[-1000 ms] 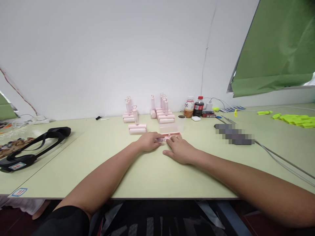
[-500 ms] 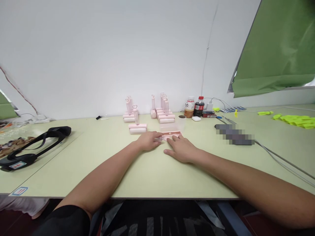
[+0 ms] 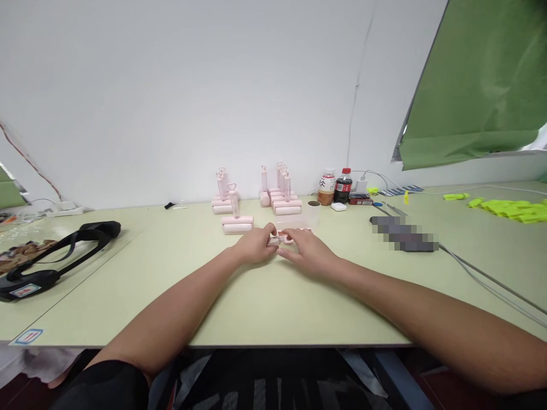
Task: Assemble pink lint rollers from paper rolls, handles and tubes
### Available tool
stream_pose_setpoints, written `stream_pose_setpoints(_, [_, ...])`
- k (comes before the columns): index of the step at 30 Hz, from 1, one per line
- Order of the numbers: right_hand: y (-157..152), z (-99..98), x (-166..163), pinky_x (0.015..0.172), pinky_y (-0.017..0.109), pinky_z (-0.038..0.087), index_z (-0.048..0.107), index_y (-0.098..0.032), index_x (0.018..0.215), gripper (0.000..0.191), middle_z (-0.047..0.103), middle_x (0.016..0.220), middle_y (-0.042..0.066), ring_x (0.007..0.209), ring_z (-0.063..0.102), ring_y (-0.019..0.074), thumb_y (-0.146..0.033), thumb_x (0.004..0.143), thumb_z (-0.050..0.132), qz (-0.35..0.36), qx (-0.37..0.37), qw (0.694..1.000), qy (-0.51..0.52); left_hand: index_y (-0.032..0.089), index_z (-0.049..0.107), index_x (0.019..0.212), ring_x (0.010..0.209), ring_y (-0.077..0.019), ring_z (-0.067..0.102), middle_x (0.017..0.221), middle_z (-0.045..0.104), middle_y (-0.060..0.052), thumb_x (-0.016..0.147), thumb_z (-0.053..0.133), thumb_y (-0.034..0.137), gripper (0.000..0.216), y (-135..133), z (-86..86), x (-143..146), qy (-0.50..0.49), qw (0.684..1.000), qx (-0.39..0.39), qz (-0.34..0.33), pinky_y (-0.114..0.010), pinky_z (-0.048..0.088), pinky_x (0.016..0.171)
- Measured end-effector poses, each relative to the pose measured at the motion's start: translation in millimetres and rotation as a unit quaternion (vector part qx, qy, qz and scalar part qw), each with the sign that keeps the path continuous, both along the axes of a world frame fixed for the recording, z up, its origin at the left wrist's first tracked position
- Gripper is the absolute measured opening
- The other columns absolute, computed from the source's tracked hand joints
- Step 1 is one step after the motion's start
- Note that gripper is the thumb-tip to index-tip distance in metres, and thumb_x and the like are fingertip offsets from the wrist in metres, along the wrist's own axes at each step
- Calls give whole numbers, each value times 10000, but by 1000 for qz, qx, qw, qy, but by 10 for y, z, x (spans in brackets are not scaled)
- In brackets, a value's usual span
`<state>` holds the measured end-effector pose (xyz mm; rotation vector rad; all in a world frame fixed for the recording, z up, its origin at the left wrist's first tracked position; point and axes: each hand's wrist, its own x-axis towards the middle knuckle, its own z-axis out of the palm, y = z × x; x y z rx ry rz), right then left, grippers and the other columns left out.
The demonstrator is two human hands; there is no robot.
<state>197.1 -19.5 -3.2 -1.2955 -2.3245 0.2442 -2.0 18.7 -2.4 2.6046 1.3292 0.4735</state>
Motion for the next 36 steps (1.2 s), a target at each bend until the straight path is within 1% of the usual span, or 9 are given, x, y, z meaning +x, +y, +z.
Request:
stream_pose_setpoints(3, [-40, 23, -19, 679, 289, 418, 613, -183, 1013, 310, 678, 899, 55, 779, 580, 185, -446, 897, 498, 41, -42, 993, 98, 221, 443, 1020, 675, -189, 591, 795, 649, -9, 819, 539, 370, 268, -109, 16, 68, -20, 999, 1, -46, -264, 338, 536])
stream_pose_setpoints(6, [-64, 30, -25, 602, 263, 386, 611, -180, 823, 232, 623, 727, 10, 653, 525, 146, -395, 868, 535, 54, -41, 982, 178, 225, 442, 1025, 699, -181, 600, 832, 658, -9, 831, 527, 348, 245, -183, 35, 120, -41, 997, 11, -63, -256, 341, 547])
stream_pose_setpoints(11, [-30, 74, 44, 502, 243, 344, 565, -181, 768, 247, 537, 614, -26, 531, 449, 110, -421, 799, 611, 4, -24, 930, 366, 209, 525, 834, 659, -189, 573, 726, 628, -22, 822, 542, 365, 157, -140, 83, 68, -22, 993, 77, 86, -271, 277, 515])
stream_pose_setpoints(15, [30, 83, 98, 483, 250, 377, 566, -181, 803, 313, 512, 545, -43, 482, 464, 108, -478, 771, 660, 51, -69, 879, 469, 199, 506, 633, 560, -157, 506, 600, 576, -15, 852, 483, 371, 279, -133, 90, 23, -34, 991, 61, 110, -269, 235, 490])
stream_pose_setpoints(21, [25, 16, 61, 512, 292, 481, 653, -164, 966, 407, 606, 658, 0, 532, 552, 132, -479, 723, 737, 141, -233, 844, 462, 182, 635, 669, 544, -133, 518, 612, 639, -5, 855, 499, 394, 313, -262, 72, 85, -81, 996, 11, 33, -245, 293, 505])
stream_pose_setpoints(26, [-28, 16, 70, 546, 305, 516, 691, -162, 968, 370, 673, 716, 34, 571, 609, 150, -443, 732, 739, 165, -278, 833, 448, 205, 724, 862, 809, -151, 648, 889, 744, -9, 914, 459, 439, 357, -328, 113, 74, -171, 972, -91, -136, -227, 449, 739])
stream_pose_setpoints(30, [-68, 86, 89, 529, 314, 519, 682, -165, 933, 411, 677, 656, 39, 527, 610, 157, -507, 712, 738, 221, -315, 783, 488, 176, 688, 833, 800, -148, 628, 858, 718, -26, 893, 510, 453, 335, -316, 76, 71, -186, 952, -135, -202, -231, 452, 734])
stream_pose_setpoints(32, [-59, 176, 130, 487, 305, 498, 665, -167, 914, 450, 657, 612, 30, 488, 590, 157, -560, 703, 723, 216, -284, 784, 508, 165, 610, 699, 678, -126, 562, 698, 633, 1, 869, 538, 467, 353, -291, 32, 78, -176, 962, -128, -164, -229, 415, 638])
stream_pose_setpoints(36, [115, 387, 374, 420, 258, 400, 614, -174, 771, 383, 538, 501, -24, 420, 488, 121, -538, 711, 717, 47, -43, 872, 486, 179, 449, 632, 600, -96, 435, 625, 475, 49, 829, 580, 425, 341, -238, -20, 73, -186, 975, -86, -80, -222, 333, 571])
